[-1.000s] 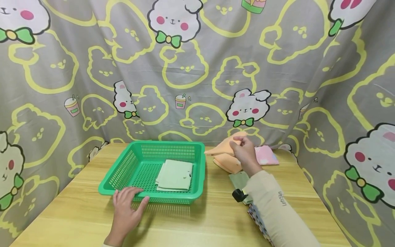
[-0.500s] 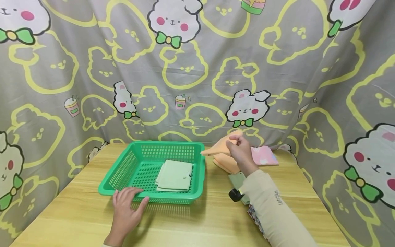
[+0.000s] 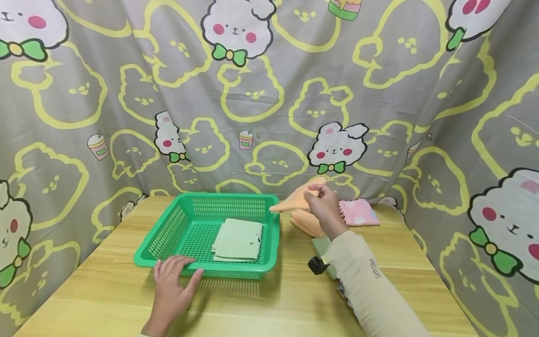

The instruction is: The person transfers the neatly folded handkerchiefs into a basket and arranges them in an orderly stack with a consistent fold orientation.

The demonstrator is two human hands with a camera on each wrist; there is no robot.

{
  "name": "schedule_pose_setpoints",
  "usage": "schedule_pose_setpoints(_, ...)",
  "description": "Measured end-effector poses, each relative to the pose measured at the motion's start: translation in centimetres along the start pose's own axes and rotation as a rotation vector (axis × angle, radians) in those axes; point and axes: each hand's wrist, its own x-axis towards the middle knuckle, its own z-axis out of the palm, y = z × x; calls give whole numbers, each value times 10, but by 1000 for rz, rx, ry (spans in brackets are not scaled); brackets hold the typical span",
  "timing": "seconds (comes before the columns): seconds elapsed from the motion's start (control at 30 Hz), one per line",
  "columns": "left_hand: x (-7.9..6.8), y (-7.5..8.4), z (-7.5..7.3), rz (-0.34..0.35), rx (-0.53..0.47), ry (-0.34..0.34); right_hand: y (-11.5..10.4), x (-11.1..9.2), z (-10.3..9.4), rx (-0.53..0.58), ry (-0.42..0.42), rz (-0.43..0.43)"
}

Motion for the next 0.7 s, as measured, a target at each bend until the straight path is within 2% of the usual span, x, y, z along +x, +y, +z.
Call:
schedule_pose_setpoints(0.23, 0, 0, 0, 3, -10, 3, -1, 1, 4, -2, 21, 10)
schedule_pose_setpoints(0.7, 0, 0, 0, 8, -11, 7, -3, -1, 16, 17, 11, -11)
